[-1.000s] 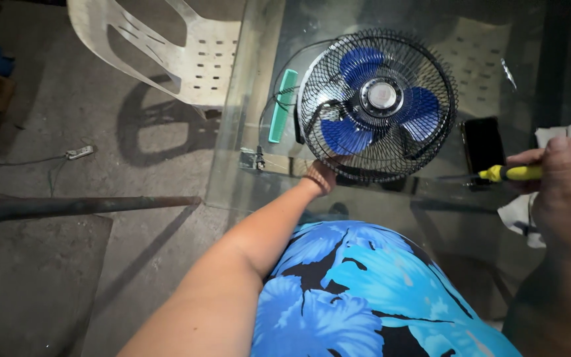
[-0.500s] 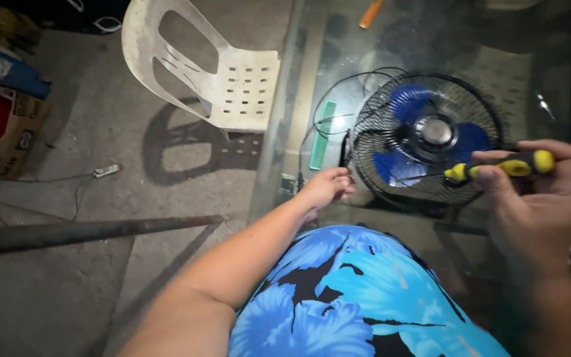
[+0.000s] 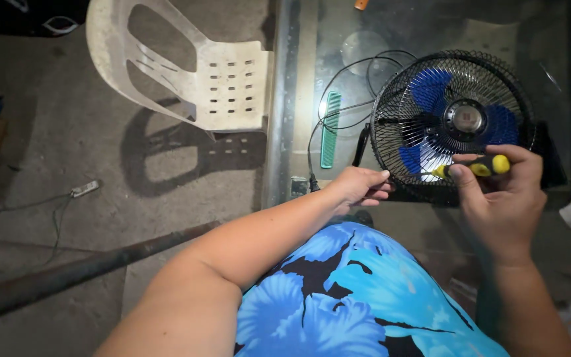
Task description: The person uses a yellow-handled screwdriver to loosen and remove screws from the front grille of a small electric fan placed on a glass table. They then lift off the front grille and wipe it with a white cloth.
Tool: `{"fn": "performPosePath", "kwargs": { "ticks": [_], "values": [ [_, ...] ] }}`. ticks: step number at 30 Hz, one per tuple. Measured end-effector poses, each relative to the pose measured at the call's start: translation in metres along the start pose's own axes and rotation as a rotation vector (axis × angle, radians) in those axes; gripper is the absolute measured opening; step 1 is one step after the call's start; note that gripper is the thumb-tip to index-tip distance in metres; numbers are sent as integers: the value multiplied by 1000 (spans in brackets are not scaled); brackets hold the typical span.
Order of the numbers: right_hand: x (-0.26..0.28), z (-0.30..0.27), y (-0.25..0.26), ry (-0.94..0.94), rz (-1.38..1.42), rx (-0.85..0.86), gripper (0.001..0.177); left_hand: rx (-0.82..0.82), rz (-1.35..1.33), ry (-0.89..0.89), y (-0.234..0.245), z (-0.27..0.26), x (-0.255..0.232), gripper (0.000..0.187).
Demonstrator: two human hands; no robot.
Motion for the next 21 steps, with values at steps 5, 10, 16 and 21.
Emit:
{"fn": "performPosePath", "kwargs": {
  "ticks": [5, 10, 16, 21],
  "values": [
    [-7, -7, -5, -22, -48, -38, 36, 28, -20, -47, -1, 6, 2, 32],
    [-2, -9, -7, -6, -4, -60, 36, 69, -21, -50, -3, 5, 0, 34],
    [4, -8, -10, -22, -66, -50, 35, 54, -18, -58, -7, 0, -4, 33],
    [8, -8, -12, -23, -67, -45, 34, 50, -4, -47, -8, -1, -4, 32]
  ]
}}
Point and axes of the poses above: each hand's wrist, its own z-axis towards the middle knuckle, its own y-axis out of the back of the hand, x = y × z, the point moved 7 cm from there along z, towards the middle knuckle, and after that the axes turned 13 degrees about x, right-handed, at the moved point
